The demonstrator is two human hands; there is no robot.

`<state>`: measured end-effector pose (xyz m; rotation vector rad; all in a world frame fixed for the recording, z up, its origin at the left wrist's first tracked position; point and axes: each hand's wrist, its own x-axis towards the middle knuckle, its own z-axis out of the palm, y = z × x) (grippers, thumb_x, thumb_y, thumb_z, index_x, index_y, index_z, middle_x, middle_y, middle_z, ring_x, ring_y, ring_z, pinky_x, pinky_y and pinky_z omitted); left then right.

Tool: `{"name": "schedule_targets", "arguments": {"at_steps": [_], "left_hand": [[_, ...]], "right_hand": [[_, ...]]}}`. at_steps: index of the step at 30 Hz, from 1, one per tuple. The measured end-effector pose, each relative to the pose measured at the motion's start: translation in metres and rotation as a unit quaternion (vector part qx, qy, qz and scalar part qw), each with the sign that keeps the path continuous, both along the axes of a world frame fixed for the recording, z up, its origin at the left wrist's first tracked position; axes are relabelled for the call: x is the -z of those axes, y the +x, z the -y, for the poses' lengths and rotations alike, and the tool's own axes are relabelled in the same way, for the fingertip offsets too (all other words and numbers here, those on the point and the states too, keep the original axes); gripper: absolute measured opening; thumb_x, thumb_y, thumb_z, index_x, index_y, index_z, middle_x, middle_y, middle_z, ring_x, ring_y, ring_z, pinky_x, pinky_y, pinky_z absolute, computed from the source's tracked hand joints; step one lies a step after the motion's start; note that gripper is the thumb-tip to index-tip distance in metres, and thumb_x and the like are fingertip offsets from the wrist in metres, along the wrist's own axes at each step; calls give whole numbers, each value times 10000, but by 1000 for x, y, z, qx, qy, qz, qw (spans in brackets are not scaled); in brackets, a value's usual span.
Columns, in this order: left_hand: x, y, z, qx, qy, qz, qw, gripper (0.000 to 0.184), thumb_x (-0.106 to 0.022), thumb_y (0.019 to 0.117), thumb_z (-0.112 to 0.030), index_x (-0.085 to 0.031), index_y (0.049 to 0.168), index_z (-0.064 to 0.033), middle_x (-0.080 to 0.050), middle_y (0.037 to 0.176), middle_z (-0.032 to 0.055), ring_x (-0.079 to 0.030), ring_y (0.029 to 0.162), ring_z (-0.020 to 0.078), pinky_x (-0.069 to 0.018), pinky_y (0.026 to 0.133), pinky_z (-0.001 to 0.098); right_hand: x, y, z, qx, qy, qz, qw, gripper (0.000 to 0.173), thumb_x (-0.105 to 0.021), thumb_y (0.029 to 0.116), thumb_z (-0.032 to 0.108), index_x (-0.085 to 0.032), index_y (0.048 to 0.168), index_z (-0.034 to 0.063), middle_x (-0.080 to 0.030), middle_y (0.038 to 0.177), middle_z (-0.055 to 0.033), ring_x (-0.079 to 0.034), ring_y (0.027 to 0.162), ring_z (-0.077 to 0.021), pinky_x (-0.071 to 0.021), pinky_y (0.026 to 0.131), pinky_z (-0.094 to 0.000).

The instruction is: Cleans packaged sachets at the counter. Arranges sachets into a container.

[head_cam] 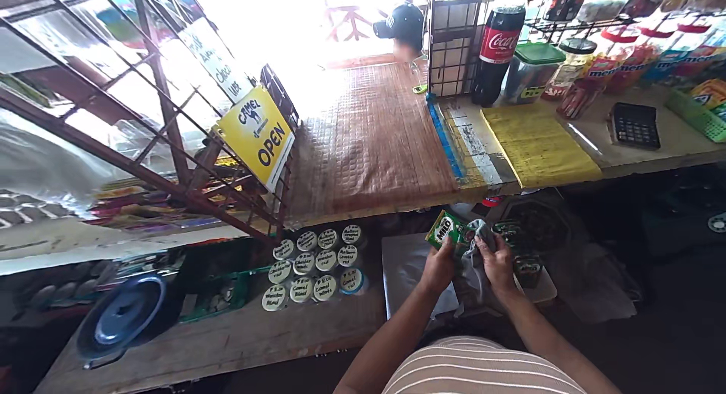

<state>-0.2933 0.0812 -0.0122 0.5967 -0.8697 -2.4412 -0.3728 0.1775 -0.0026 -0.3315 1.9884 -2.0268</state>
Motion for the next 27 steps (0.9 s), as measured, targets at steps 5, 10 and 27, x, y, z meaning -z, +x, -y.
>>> {"name": "schedule_targets", "arguments": {"at_steps": [5, 10, 27], "left_hand": [[0, 4, 14, -7, 50, 54, 997, 227, -338, 1112, -109, -486, 1268, -37, -692, 1010, 81, -698, 928, 179, -584, 863, 380], [2, 4, 1, 158, 64, 10, 985, 696, -19, 1078, -510, -500, 1343, -83, -702, 1137, 80, -672, 1068, 191, -548, 947, 396], [10, 15, 22, 24, 193, -68, 979, 660, -121, 1062, -574, -529, 1273, -101, -700, 1120, 96, -688, 1044, 229, -567, 908, 412]], "right_hand": [[-1, -25, -34, -41, 68, -58, 995, 308, -508, 1053, 139, -617, 1200, -109, -687, 1045, -134, -647, 925, -37, -534, 876, -228], [-4, -14, -20, -202, 184, -423, 864, 444, -464, 1031, 156, -572, 1408, -52, -545, 1465, -254, -470, 1410, -431, -290, 1191, -632], [54, 3, -25, -207, 122, -521, 819, 244, -624, 870, -20, -782, 1055, 5, -735, 1180, -170, -694, 1104, -374, -566, 960, -449]]}}
